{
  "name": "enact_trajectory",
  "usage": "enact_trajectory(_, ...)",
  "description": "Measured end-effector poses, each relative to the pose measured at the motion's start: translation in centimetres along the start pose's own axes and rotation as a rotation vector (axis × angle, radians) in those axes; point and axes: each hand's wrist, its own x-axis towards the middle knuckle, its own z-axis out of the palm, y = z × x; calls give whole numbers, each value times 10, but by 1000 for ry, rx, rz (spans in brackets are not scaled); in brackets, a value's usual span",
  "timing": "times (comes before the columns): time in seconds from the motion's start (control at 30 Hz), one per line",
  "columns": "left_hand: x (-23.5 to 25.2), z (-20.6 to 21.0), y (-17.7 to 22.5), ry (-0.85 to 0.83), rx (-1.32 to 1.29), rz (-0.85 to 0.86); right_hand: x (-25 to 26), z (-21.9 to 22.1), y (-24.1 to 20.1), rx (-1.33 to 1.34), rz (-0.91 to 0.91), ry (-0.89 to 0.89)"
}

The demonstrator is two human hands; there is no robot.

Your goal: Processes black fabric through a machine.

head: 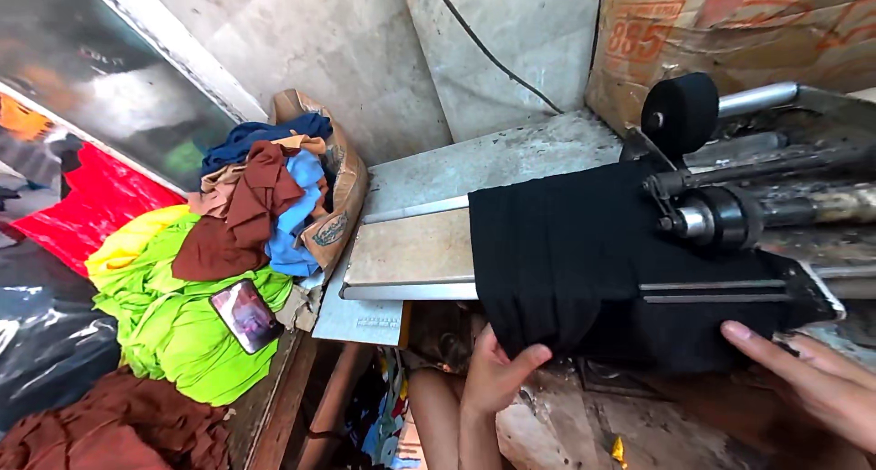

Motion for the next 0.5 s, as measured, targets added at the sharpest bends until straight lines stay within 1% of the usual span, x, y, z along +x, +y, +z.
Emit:
enact_trajectory(0.03,0,-4,-2,-26,-100,60,0,0,1,4,-8,3)
enact_trajectory(0.1,3,-10,-4,30,-193,116,0,2,4,5,-42,15)
enact_trajectory(0.17,3,-7,-3,116,-72,52,0,5,6,-16,-62,41)
enact_trajectory(0.23,0,0,1,127,95,-12,1,5,1,-72,-44,48)
enact_trajectory(0.3,-4,-3,1,113,20,29,0,2,-6,-108,-3,9)
enact_trajectory(0.37,0,-7,-1,162,-46,86,0,-1,-9,-155,36,-35)
enact_trajectory(0.43,1,-2,-3,206,49,75,0,-3,-10,-181,61,-70)
enact_trajectory(0.5,-2,4,1,190,55,50,2,-5,-11,-179,54,-105)
